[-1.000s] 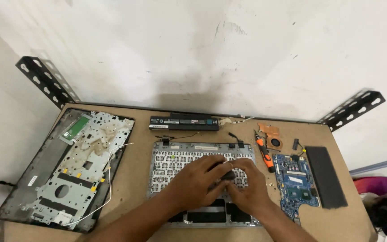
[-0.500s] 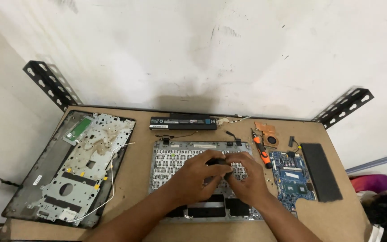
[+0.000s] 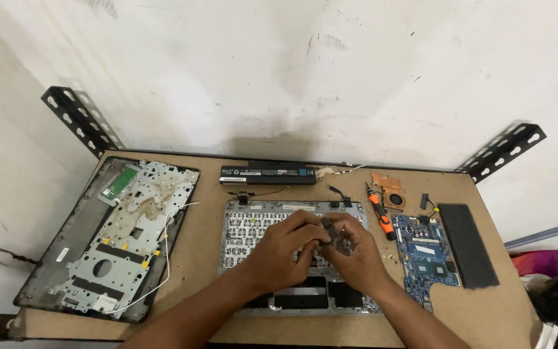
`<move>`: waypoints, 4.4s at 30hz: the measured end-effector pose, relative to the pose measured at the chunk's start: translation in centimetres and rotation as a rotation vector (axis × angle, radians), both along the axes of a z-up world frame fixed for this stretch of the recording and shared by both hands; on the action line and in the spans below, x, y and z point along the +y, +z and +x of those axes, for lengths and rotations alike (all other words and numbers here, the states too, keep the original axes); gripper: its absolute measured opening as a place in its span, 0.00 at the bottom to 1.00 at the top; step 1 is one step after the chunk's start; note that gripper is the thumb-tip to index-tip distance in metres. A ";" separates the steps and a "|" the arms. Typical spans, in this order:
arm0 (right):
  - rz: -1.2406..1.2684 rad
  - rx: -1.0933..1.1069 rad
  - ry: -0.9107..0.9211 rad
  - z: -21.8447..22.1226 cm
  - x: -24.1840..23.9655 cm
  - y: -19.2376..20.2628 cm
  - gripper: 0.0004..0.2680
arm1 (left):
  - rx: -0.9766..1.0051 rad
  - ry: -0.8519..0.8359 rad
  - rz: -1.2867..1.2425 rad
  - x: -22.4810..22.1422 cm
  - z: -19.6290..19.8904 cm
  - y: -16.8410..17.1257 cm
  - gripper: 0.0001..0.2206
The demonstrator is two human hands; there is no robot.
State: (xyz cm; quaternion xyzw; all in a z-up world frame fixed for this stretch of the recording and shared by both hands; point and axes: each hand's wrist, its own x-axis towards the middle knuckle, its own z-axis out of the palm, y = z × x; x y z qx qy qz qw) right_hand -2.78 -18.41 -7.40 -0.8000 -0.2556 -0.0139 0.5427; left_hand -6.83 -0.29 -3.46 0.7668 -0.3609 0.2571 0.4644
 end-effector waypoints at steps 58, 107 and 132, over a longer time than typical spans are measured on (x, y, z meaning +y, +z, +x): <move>0.175 -0.071 0.048 -0.7 0.3 -0.1 0.01 | 0.729 0.174 -0.064 0.6 0.7 1.5 0.14; 0.083 -0.160 0.044 -0.6 0.5 -0.8 0.04 | 0.659 0.095 0.000 1.6 1.8 0.1 0.12; 0.056 -0.144 0.030 -0.3 0.6 -0.2 0.07 | 0.522 0.040 -0.008 2.0 1.7 0.9 0.16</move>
